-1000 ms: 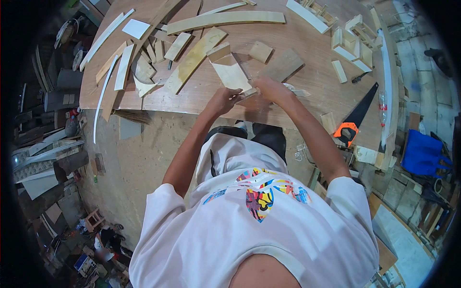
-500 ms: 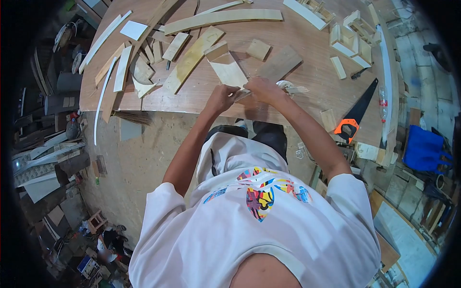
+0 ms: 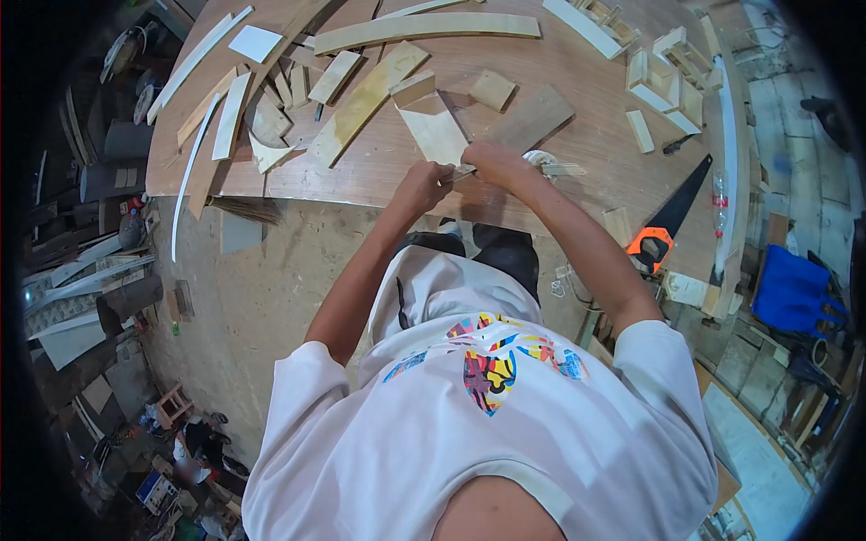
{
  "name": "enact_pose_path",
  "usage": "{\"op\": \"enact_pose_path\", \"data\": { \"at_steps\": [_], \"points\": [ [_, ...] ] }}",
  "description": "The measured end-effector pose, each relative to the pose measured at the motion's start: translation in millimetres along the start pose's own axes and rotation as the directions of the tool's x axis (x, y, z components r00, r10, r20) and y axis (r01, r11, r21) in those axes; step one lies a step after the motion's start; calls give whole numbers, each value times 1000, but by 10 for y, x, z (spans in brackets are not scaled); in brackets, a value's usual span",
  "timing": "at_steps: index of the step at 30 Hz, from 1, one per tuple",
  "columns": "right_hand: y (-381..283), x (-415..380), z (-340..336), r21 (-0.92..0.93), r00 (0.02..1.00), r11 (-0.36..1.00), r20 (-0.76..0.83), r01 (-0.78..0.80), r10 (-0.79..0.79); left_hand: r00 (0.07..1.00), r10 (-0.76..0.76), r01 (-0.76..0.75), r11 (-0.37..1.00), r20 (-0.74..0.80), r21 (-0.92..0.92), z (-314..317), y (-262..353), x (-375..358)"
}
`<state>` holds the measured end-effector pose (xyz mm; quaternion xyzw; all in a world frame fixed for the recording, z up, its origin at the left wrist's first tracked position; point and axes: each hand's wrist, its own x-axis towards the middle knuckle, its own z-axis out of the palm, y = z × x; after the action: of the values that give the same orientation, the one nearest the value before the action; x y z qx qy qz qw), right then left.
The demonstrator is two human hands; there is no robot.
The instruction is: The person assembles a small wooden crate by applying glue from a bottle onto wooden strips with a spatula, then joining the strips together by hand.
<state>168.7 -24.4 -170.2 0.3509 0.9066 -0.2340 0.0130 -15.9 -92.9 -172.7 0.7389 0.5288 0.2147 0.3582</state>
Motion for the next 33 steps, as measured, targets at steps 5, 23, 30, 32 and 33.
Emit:
{"op": "enact_pose_path", "data": {
  "at_steps": [5, 23, 30, 32, 33],
  "points": [
    [-10, 12, -37, 22, 1000, 1000, 21, -9, 8, 997, -63, 61, 998, 42, 32, -56, 61, 19],
    [-52, 58, -71, 14, 994, 997, 85, -76, 75, 999, -32, 32, 999, 10, 2, -54, 46, 9],
    [-25, 36, -30, -27, 1000, 1000, 7, -6, 6, 1000, -9, 9, 1000, 18, -19, -33, 4, 15],
    [-45, 33, -51, -37, 1000, 999, 11, -5, 6, 1000, -3, 3, 1000, 19, -29, -24, -14, 16],
    [-69, 37, -70, -47, 999, 999, 38, -23, 25, 1000, 4, -4, 1000, 13, -9, -28, 0, 12]
  ]
}}
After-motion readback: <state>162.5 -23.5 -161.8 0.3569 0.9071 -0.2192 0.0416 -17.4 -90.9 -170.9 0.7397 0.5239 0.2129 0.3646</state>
